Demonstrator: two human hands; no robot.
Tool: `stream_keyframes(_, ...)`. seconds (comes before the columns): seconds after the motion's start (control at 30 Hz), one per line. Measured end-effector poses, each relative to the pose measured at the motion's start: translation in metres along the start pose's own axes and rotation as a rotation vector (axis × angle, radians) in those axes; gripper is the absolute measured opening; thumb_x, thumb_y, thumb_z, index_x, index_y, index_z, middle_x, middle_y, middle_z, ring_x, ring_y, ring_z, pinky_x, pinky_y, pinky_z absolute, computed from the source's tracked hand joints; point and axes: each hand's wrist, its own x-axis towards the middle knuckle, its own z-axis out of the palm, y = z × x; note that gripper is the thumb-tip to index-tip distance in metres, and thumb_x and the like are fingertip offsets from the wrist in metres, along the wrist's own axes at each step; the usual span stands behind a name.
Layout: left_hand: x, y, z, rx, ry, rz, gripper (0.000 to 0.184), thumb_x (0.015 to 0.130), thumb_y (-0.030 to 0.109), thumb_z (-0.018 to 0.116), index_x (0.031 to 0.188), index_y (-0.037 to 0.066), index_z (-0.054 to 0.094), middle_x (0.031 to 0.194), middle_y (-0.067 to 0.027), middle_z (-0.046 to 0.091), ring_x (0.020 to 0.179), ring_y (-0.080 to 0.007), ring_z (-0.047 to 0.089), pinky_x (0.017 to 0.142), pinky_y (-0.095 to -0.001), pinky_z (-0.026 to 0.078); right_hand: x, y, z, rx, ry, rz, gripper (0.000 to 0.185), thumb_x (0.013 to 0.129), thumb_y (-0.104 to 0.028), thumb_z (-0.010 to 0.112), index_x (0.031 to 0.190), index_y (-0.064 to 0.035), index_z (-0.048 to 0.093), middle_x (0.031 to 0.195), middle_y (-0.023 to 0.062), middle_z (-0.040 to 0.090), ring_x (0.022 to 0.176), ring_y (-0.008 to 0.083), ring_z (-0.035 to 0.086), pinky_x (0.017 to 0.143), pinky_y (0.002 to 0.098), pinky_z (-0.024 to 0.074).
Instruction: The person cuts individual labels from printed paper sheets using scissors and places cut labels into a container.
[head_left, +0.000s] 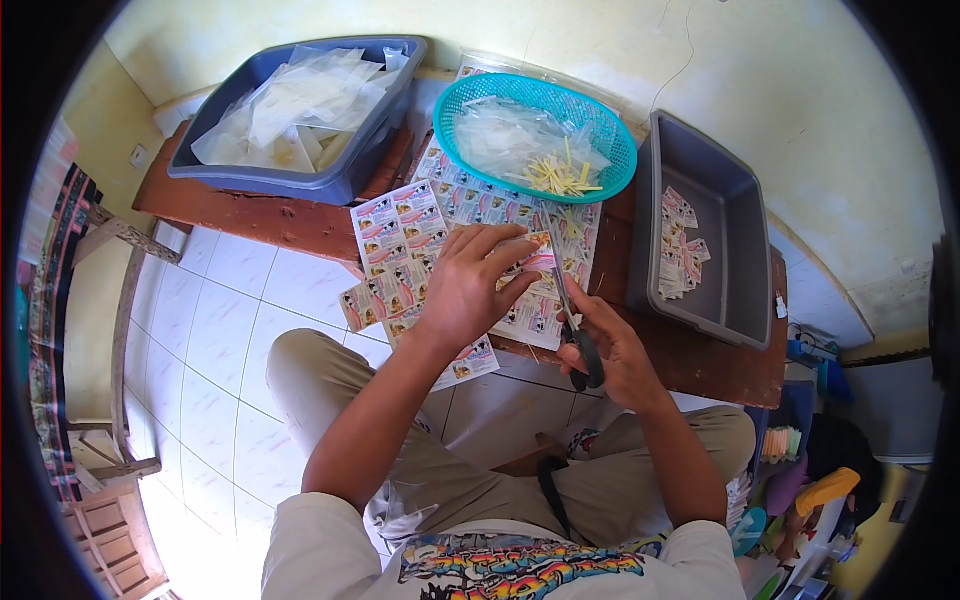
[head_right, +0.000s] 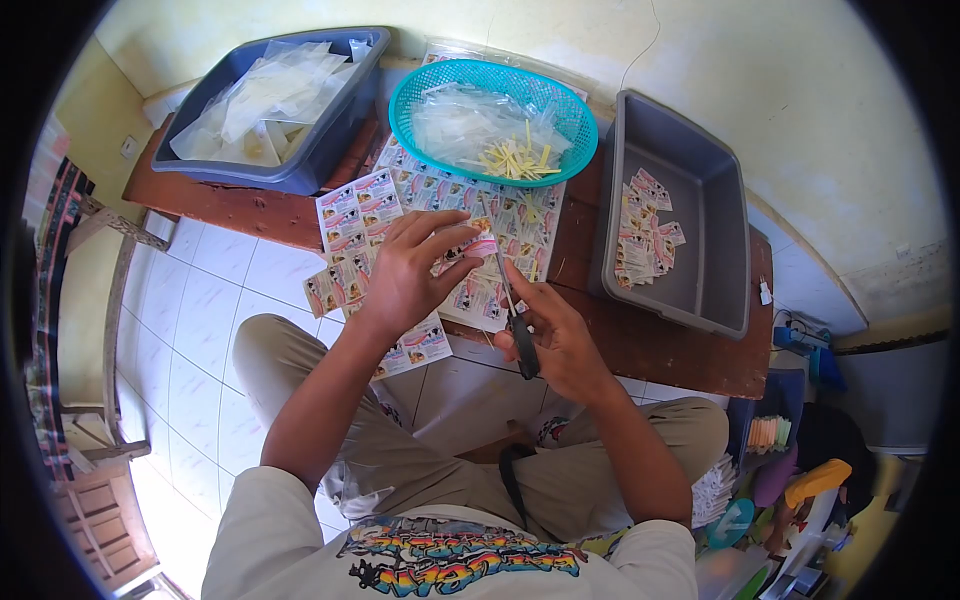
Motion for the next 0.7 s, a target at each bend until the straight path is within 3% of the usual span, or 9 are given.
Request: stream_keyframes(0.7, -0.0006, -0.0017, 0.0006, -0.001, 0.015, 0.004, 0.035, 0.079, 0.015, 0.090, 0.112, 0.010, 0.077, 0.119, -0.0077, 0.074, 0.107, -0.0305, 0.070, 0.093, -0.0449, 0.055, 0.0017, 0.0015, 0.0013, -0.011, -0.001, -0.017, 0.082, 0.097, -0.011, 0.078, 0.167, -0.0097, 0.035, 0.116, 0.0033, 0.048, 0.091, 0.0089, 0.058, 0.077, 0.0262, 0.0586)
